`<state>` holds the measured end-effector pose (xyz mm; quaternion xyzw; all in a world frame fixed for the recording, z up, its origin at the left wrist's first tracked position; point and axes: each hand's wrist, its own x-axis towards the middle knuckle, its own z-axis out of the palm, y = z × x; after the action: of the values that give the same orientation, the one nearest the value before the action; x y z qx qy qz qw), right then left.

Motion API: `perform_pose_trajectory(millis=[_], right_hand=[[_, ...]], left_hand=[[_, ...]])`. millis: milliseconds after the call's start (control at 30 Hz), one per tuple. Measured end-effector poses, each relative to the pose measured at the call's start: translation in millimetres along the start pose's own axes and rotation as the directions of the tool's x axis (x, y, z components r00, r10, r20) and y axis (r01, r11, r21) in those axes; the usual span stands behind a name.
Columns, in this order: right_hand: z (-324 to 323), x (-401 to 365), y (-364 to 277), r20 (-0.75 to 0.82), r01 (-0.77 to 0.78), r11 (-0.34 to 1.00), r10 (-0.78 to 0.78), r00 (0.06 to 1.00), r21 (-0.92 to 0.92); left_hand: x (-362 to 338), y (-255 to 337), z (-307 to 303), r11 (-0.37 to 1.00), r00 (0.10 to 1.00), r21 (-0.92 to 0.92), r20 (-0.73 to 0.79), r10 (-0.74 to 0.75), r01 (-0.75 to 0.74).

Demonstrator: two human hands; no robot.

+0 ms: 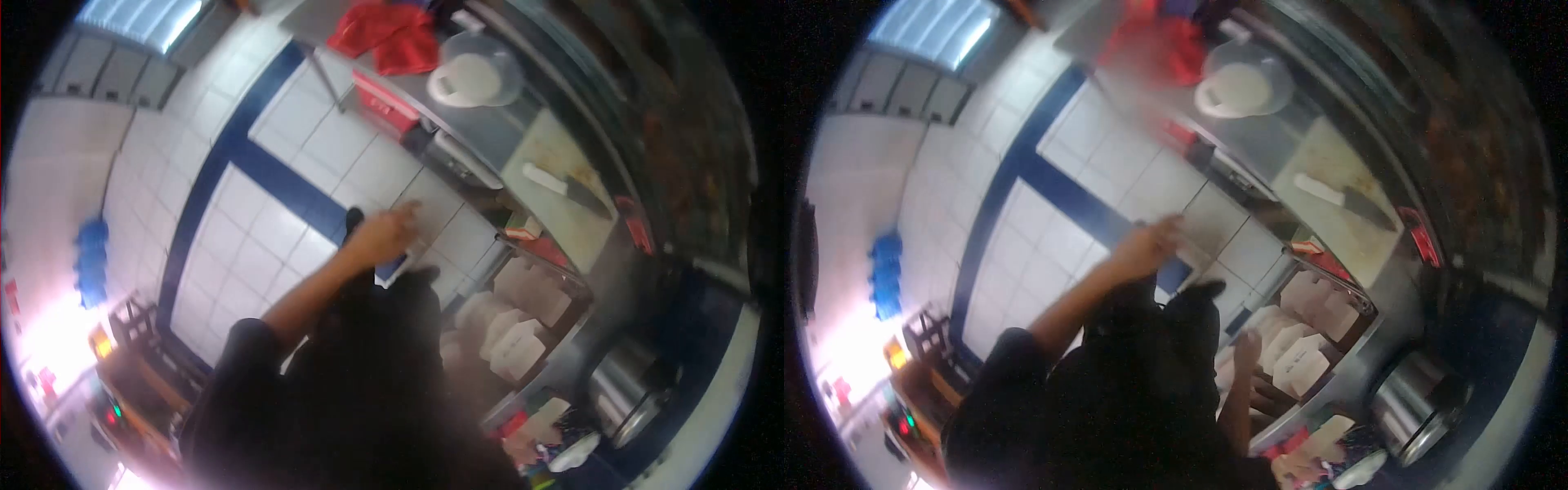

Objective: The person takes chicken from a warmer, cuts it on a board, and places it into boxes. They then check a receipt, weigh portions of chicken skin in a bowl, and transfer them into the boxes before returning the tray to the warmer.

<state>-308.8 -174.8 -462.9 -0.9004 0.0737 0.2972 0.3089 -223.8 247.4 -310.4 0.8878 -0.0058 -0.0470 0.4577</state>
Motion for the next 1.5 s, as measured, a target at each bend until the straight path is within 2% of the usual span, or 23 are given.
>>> perform_pose_trajectory(millis=[33,100,133,167,233,333,433,533,567,633,800,933,1033,1067,1100,1133,1167,1200,1233,1300,1400,1467,1500], right_hand=[[-6,42,-18,0.014,0.04,0.999,-0.04,0.999,-0.036],[-4,134,-51,0.012,0.106,0.989,-0.106,0.994,-0.1],[2,197,-46,-0.004,0.168,0.97,-0.172,0.985,-0.175],[9,261,-37,-0.02,0.225,0.942,-0.237,0.971,-0.251],[4,361,-91,0.004,0.085,0.996,-0.085,0.996,-0.03],[16,478,-160,-0.024,-0.014,0.998,0.015,1.0,0.054],[42,587,-193,-0.049,0.169,0.933,-0.195,0.98,-0.319],[68,686,-200,0.064,0.339,0.697,-0.389,0.919,-0.632],[73,723,-195,0.165,0.407,0.562,-0.432,0.887,-0.72],[70,810,-156,0.441,0.602,0.251,-0.483,0.757,-0.758],[107,760,-192,0.1,0.333,0.471,-0.454,0.885,-0.817],[97,658,-219,-0.171,0.394,0.838,-0.482,0.859,-0.378],[64,580,-219,-0.056,0.152,0.924,-0.142,0.988,0.352],[50,564,-207,0.054,-0.025,0.826,-0.007,0.999,0.563],[34,543,-176,0.192,-0.094,0.643,-0.084,0.978,0.76],[18,524,-144,0.325,-0.232,0.428,-0.158,0.933,0.873],[9,486,-110,0.16,0.13,0.877,-0.227,0.961,0.462],[14,430,-92,0.051,0.15,0.87,-0.196,0.979,0.469],[15,370,-72,0.062,0.028,0.739,-0.094,0.994,0.673],[16,243,-34,0.195,-0.21,0.251,0.082,0.977,0.945],[20,72,5,0.372,-0.326,-0.236,0.186,0.91,0.915],[14,-31,4,0.364,-0.299,-0.222,0.366,0.857,0.928],[11,-83,1,0.235,-0.438,0.455,0.437,0.868,0.775]], left_hand=[[-6,-29,-17,0.934,0.933,-0.075,-0.061,-0.354,0.349],[-38,-123,-39,0.917,0.897,-0.024,-0.199,-0.395,0.399],[-60,-150,-48,0.853,0.772,-0.28,-0.366,-0.52,0.441],[-91,-199,-52,0.83,0.719,-0.297,-0.416,-0.557,0.472],[-133,-236,-62,0.501,0.381,-0.606,-0.326,-0.865,0.618],[-201,-278,-24,0.153,-0.004,-0.789,-0.193,-0.981,0.595],[-236,-263,42,-0.097,-0.103,-0.717,0.036,-0.994,0.69],[-256,-244,123,-0.155,-0.016,-0.611,0.227,-0.974,0.776],[-257,-237,141,-0.233,-0.025,-0.63,0.32,-0.947,0.74],[-233,-220,151,-0.18,0.049,-0.604,0.343,-0.938,0.776],[-207,-202,146,-0.202,0.064,-0.658,0.357,-0.932,0.725],[-158,-199,101,-0.138,0.15,-0.718,0.322,-0.935,0.683],[-73,-233,80,0.181,0.439,-0.716,0.191,-0.878,0.674],[-37,-251,82,0.504,0.67,-0.673,-0.016,-0.742,0.541],[13,-264,71,0.615,0.733,-0.55,-0.007,-0.68,0.566],[63,-280,78,0.844,0.841,-0.359,-0.222,-0.493,0.399],[117,-272,66,0.896,0.852,-0.307,-0.319,-0.415,0.322],[170,-263,53,0.938,0.849,-0.24,-0.411,-0.331,0.25],[214,-261,45,0.967,0.873,-0.174,-0.422,-0.245,0.187],[262,-252,41,0.991,0.952,-0.073,-0.28,-0.126,0.11],[320,-223,74,0.991,0.997,0.127,-0.066,0.041,-0.032],[334,-206,120,0.956,0.996,0.281,0.047,0.077,-0.087],[337,-197,147,0.931,0.991,0.347,0.098,0.088,-0.117]])
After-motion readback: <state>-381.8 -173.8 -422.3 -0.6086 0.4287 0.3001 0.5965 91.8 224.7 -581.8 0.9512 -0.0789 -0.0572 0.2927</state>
